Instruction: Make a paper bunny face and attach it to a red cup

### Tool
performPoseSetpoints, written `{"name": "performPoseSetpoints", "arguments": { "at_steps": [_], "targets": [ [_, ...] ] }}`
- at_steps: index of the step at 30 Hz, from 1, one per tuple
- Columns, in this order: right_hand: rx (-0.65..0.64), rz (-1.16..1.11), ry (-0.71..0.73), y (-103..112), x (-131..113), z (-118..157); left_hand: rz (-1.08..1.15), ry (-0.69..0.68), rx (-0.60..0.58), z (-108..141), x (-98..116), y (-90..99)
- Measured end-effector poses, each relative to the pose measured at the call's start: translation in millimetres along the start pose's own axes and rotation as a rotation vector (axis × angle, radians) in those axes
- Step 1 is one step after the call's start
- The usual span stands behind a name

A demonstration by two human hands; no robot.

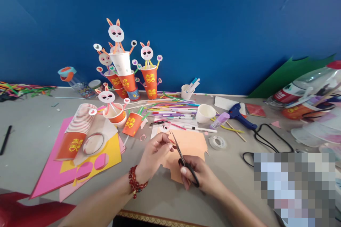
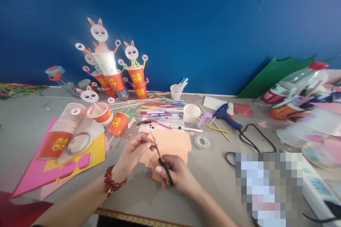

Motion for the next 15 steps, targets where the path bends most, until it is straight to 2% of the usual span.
{"name": "performPoseSetpoints", "arguments": {
  "at_steps": [15],
  "targets": [
    [0.009,0.044,0.004,2.3,-4.8,1.2,-0.005,-0.012,-0.026,-0.5,5.1,-2.4]
  ]
}}
Point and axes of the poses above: each hand's wrist, its own z-axis away from the middle knuckle, its own y-axis out of the back of the hand, x = y × z, the point moved 9 cm from there along -z, towards the middle knuckle, and after that the axes turned 11 degrees about x, right-handed, at the moved point
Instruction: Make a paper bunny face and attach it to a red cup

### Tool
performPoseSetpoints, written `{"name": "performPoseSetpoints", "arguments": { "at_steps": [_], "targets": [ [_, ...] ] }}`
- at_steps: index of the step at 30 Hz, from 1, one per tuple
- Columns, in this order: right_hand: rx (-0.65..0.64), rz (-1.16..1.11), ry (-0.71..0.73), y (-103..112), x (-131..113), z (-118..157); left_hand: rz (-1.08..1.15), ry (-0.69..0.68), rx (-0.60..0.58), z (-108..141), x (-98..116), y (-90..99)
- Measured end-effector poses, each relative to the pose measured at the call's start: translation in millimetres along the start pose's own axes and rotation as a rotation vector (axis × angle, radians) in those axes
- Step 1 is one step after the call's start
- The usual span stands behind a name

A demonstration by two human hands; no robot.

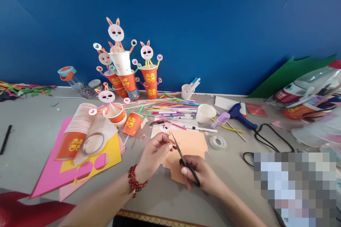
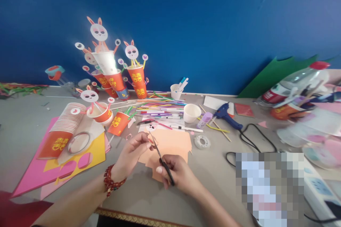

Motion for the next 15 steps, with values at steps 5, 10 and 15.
{"name": "performPoseSetpoints", "arguments": {
  "at_steps": [5,10,15],
  "targets": [
    [-0.009,0.007,-0.001,0.2,-1.4,-0.4,-0.033,-0.013,-0.008,-1.1,2.9,-0.1],
    [-0.008,0.018,-0.001,1.0,-0.9,-0.2,-0.036,-0.017,-0.022,-2.1,4.9,-0.4],
    [-0.007,0.013,-0.015,1.7,-0.9,0.3,-0.045,-0.015,-0.026,-2.5,6.2,-0.5]
  ]
}}
Point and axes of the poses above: each hand's wrist, its own z-axis away from the middle knuckle, its own y-axis out of the back of the hand, x = y × z, the point moved 9 cm from there along -z, towards the middle knuckle, and after that the axes turned 11 degrees about x, right-handed, at the moved point
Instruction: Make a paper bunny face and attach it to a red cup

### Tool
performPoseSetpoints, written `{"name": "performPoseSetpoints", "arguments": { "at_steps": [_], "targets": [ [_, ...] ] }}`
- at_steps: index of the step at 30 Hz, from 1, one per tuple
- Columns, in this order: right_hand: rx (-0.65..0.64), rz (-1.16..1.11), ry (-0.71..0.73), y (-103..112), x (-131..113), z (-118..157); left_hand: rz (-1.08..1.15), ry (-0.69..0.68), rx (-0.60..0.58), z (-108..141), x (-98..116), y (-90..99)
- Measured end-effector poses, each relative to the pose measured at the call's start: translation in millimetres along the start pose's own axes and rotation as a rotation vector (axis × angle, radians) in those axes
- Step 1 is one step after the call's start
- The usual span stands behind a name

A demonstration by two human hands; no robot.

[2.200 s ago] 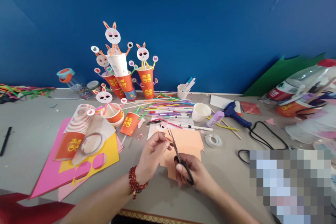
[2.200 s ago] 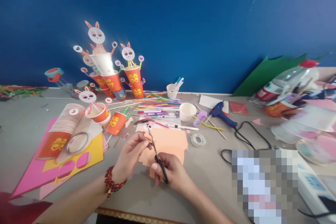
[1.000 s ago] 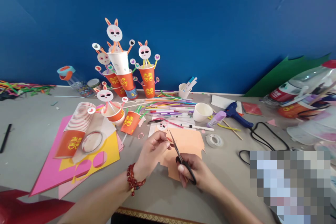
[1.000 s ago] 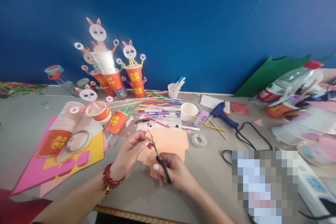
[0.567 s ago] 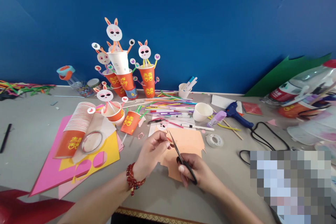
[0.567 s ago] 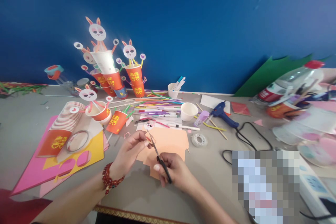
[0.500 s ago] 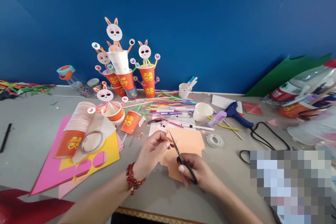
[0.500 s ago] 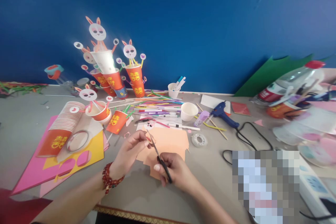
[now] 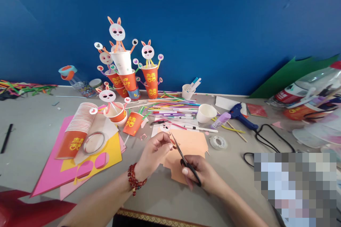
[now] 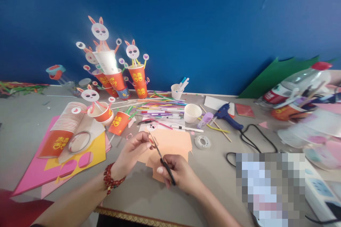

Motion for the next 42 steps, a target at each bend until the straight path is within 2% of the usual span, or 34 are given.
{"name": "performPoseSetpoints", "arguments": {
  "at_steps": [19,42],
  "targets": [
    [0.001,0.03,-0.009,1.2,3.5,-0.4,0.037,-0.005,-0.048,-0.8,2.7,-1.4],
    [-0.003,0.062,0.009,3.9,10.7,-1.3,-0.024,-0.008,-0.09,-1.5,4.3,-0.5]
  ]
}}
Point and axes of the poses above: each hand's wrist, its own z-axis away from the middle knuckle, its own y-axis out of the back of the hand, x = y × z, the point moved 9 cm from there along -z, towards the middle knuckle, and after that the axes turned 11 degrees about x, right-handed, at the moved point
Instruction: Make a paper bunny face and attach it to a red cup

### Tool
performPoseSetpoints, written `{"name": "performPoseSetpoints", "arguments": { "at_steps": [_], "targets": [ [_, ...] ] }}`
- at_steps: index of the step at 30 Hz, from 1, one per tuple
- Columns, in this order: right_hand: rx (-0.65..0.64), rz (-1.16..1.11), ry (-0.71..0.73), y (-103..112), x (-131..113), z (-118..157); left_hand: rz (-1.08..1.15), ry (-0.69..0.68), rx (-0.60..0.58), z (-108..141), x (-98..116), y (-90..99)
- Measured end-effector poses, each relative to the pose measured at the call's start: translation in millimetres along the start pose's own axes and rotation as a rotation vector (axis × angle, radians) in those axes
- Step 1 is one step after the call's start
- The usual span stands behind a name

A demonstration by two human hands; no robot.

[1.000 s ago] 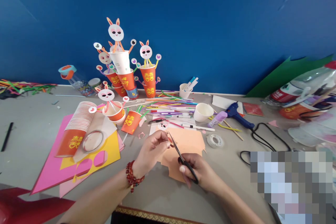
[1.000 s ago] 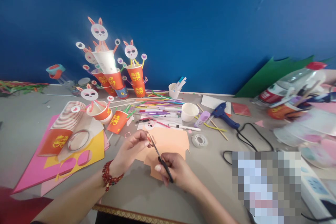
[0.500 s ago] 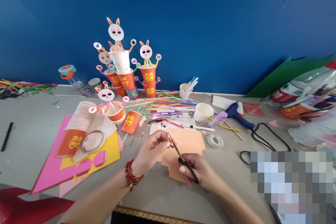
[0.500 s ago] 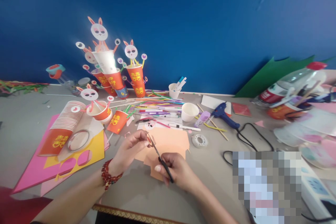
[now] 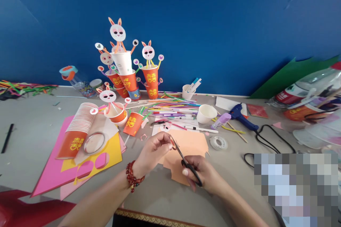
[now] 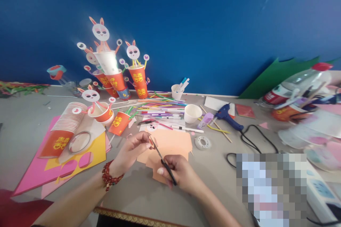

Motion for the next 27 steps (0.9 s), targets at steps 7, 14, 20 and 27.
{"name": "performPoseSetpoints", "arguments": {
  "at_steps": [7,14,20,27],
  "targets": [
    [-0.003,0.004,-0.006,-0.1,-1.5,0.4,0.012,0.007,-0.004,-0.6,-0.2,-0.3],
    [-0.009,-0.018,-0.016,-1.1,1.2,-0.4,-0.007,0.021,-0.014,-0.5,-0.3,-0.1],
    [-0.015,-0.018,0.009,-0.4,-0.2,-0.8,-0.022,0.021,-0.019,-0.8,-0.2,0.1],
    [0.012,-0.034,-0.009,0.9,1.2,-1.4,-0.036,0.012,-0.002,-1.3,2.2,1.1]
  ]
}}
Point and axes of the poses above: each hand's wrist, its own z-axis away from the middle knuckle, its own y-axis out of the back of the hand, x = y × z, the point moved 9 cm from there along -z, towards the middle knuckle, and after that the axes turned 11 degrees about x, right-handed, at the moved point
